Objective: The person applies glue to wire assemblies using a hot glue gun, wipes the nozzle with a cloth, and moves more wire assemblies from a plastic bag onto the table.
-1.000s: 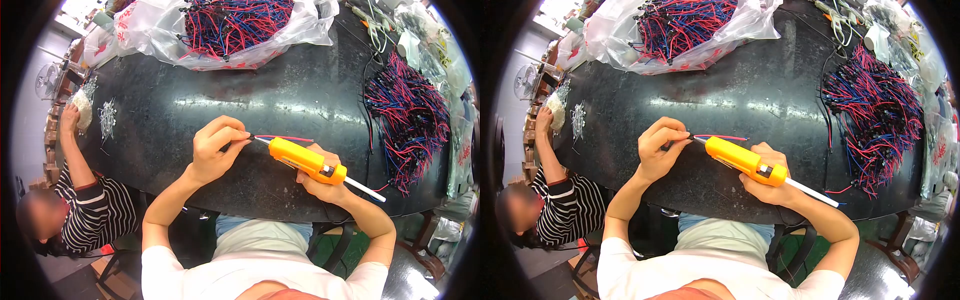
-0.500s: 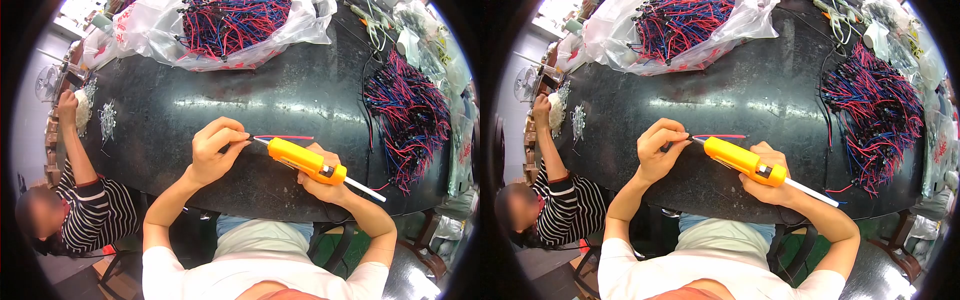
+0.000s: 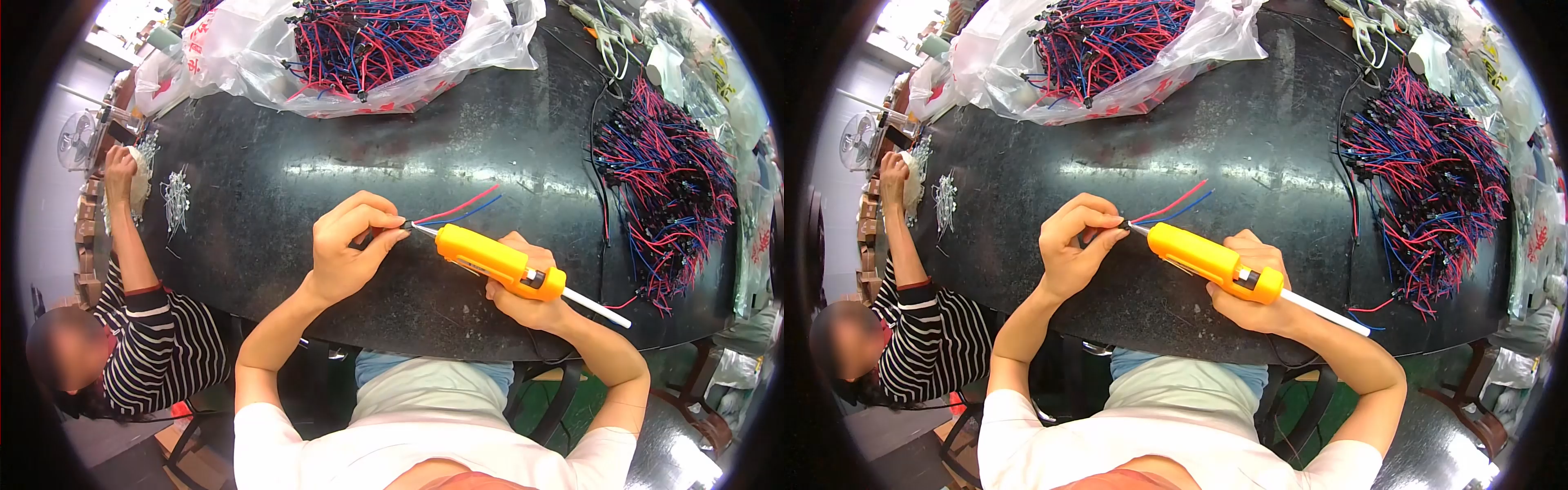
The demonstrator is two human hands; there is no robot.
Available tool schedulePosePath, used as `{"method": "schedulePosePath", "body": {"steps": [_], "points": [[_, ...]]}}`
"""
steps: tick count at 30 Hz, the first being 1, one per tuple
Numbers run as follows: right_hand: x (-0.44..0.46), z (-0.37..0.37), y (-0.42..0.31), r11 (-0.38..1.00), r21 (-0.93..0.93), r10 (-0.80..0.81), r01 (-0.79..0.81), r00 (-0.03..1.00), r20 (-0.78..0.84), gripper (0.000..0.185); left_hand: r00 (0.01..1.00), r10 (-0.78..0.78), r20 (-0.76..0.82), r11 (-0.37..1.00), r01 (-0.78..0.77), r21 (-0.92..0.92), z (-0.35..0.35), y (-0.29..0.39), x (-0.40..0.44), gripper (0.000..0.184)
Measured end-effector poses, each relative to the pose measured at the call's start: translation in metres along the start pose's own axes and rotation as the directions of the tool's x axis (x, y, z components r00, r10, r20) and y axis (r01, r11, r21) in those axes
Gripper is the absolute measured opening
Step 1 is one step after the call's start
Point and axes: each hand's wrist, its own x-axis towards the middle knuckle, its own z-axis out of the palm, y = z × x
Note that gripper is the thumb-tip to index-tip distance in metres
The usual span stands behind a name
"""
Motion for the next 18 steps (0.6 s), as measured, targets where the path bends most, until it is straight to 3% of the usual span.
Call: {"method": "schedulePosePath", "body": {"steps": [18], "points": [[-0.0002, 0.0000, 0.0005, 1.000, 0.010, -0.010, 0.010, 1.000, -0.009, 0.016, 0.992, -0.116, 0.044, 0.984, 0.121, -0.134, -0.0027, 0.0001, -0.0004, 0.010]]}}
